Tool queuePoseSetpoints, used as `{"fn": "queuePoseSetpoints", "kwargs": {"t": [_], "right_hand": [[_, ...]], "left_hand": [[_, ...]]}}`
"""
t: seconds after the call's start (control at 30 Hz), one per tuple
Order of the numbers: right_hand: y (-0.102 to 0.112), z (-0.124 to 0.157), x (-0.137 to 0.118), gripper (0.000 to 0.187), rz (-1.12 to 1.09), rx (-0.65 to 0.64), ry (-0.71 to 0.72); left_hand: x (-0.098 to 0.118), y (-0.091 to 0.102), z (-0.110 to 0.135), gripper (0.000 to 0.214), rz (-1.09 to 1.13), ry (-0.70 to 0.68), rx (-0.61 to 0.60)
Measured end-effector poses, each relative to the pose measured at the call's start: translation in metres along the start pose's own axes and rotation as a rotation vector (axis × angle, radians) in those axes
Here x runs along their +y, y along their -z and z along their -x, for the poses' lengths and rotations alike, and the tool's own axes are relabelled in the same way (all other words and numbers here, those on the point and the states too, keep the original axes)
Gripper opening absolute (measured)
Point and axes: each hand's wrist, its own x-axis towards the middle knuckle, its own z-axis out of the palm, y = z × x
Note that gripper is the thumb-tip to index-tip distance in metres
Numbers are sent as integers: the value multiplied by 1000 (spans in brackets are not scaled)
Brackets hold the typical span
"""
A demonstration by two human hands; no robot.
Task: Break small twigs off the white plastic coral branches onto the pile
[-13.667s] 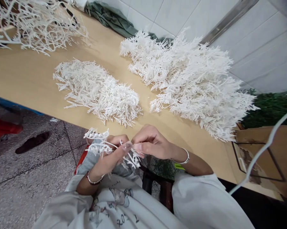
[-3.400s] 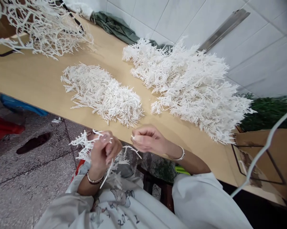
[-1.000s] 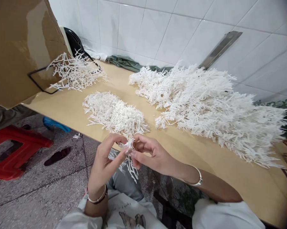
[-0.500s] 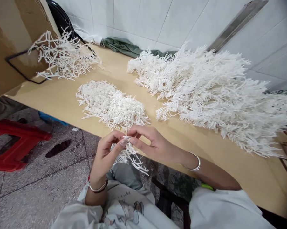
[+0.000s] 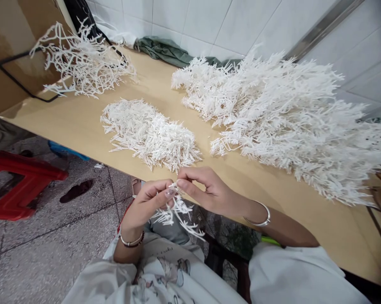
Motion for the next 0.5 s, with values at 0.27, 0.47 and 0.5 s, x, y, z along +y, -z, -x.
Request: {"fn": "queuePoseSetpoints", "kwargs": {"t": [0.27, 0.47, 0.5], "right_hand": [[-7, 2, 7, 29, 41, 173, -52], [-9, 2, 6, 30, 55, 231, -41], [-8, 2, 6, 30, 57, 241, -35]], "left_hand": [[0, -3, -5, 11, -224, -223, 117], [1, -8, -9, 16, -282, -209, 170], [2, -9, -9, 12, -307, -236, 195]]}}
